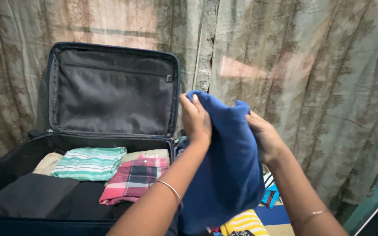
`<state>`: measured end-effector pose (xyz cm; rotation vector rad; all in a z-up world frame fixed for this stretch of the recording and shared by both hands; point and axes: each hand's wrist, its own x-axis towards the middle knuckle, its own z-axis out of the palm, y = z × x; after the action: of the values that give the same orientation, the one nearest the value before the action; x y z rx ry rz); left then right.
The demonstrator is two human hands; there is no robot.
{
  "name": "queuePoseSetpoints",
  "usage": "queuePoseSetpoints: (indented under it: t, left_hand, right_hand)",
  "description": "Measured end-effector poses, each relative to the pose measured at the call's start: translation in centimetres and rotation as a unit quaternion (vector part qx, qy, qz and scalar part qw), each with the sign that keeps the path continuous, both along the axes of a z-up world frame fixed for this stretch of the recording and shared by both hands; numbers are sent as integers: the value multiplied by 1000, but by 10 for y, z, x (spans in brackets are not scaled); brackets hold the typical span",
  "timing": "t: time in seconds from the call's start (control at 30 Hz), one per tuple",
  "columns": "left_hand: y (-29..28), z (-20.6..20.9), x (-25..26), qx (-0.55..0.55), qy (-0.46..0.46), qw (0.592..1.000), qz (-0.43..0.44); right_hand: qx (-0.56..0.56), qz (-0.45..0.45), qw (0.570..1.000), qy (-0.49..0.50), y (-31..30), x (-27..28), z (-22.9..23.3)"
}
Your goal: The person packs a suitcase by folding various garments, including shirts and jeans, and placing them neatly inside the bag.
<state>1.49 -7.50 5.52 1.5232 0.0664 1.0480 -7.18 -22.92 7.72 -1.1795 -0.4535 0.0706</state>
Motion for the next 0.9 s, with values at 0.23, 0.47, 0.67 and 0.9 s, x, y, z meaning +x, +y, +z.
queuePoseSetpoints:
  t: [0.23,0.47,0.67,0.9]
  left_hand:
    - [-16,-5,-6,-92,-42,990,-99]
    - [-3,6,-32,-27,-4,998,63]
    - [10,29,-33,-28,-1,995,92]
    - [84,32,-18,-26,25,969,-245]
  right_hand:
    - [-4,-52,990,-134,40,46,-31]
    - [-157,-326,914,-182,57,38,-40]
    - [-94,-176,965,-173,68,-18,-24]
    - [-50,-191,976,-96,52,-10,38]
